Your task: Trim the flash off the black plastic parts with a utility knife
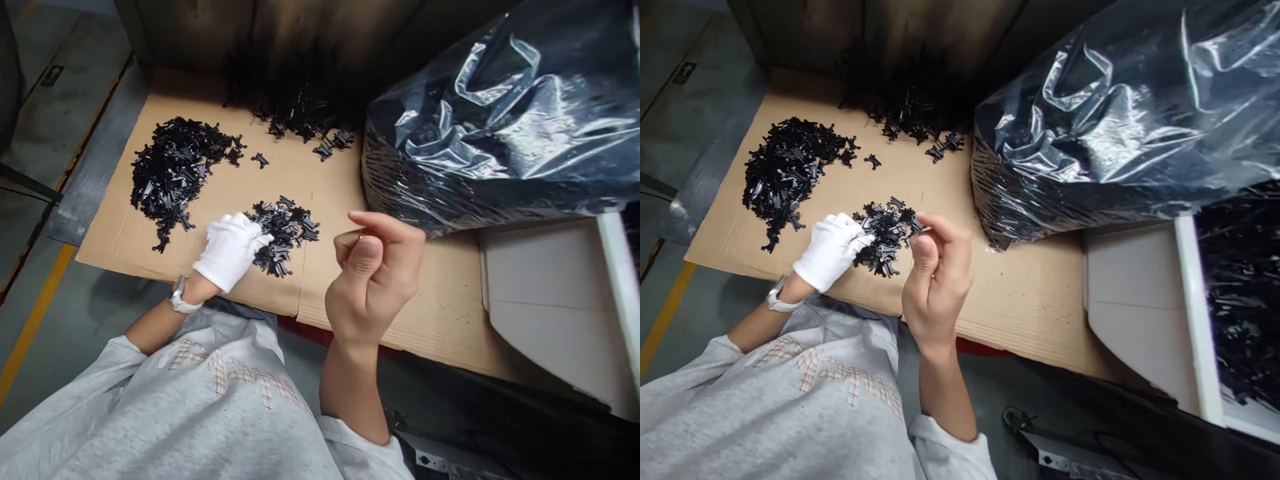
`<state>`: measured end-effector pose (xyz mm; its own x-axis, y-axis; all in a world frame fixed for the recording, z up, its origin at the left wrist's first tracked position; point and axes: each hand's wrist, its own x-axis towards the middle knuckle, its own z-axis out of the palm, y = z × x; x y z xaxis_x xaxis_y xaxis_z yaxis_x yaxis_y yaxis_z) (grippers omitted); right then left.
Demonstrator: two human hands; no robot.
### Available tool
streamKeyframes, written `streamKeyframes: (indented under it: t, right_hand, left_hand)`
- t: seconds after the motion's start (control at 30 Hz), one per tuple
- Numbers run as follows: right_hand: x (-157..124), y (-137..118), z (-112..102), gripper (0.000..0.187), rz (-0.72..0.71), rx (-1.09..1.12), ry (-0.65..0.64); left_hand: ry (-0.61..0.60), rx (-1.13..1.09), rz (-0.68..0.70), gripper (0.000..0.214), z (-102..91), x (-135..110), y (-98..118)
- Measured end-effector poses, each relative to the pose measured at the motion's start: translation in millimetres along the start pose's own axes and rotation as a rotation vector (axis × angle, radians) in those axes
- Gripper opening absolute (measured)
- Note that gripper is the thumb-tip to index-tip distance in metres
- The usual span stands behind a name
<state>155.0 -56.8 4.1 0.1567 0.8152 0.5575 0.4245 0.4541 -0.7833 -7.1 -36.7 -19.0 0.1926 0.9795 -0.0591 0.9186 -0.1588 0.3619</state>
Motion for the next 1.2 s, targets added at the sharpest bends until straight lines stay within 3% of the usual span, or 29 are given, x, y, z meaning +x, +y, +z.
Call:
streamKeyframes:
  t: [0.1,0.23,0.37,0.47,0.57,0.73,0.87,0.93,1.03,1.1,1.2]
  right_hand:
    - [-4,0,0,0.025,0.023,-0.002,-0.044]
    - [-6,-3,-2,0.025,0.033,-0.014,-0.05]
    - [-6,-2,-5,0.024,0.031,-0.032,-0.052]
    - [-8,2,-3,0.024,0.057,-0.021,-0.074]
    - [-10,3,2,0.023,0.07,-0.008,-0.126]
    - [-15,1,2,0.022,0.082,0.001,-0.182]
    - [-18,-1,3,0.025,0.14,0.031,-0.225]
    - [-18,-3,8,0.023,0.17,0.065,-0.318]
    - [-14,-7,20,0.019,0.213,0.148,-0.463]
    - [-9,-10,29,0.02,0.219,0.205,-0.5]
    - [-1,-12,39,0.016,0.196,0.276,-0.529]
  left_hand:
    - [0.025,0.047,-0.049,0.046,15.2,13,0]
    - [0.111,0.169,-0.131,0.051,3.4,11,-6]
    - [0.149,0.352,-0.276,0.052,-24.0,-7,-44]
    - [0.03,0.443,-0.368,0.048,-37.4,-19,-76]
    - [-0.003,0.431,-0.374,0.041,-40.9,-22,-89]
    - [-0.02,0.415,-0.359,0.032,-40.8,-13,-85]
    - [0.077,0.373,-0.323,0.02,-38.3,-8,-81]
    - [0.152,0.244,-0.28,0.02,-37.2,-9,-76]
    - [0.244,-0.152,-0.196,0.019,-39.9,-13,-58]
    - [0.196,-0.358,-0.094,0.02,-44.5,-16,-43]
    - [0.099,-0.319,0.059,0.012,-51.5,-19,-21]
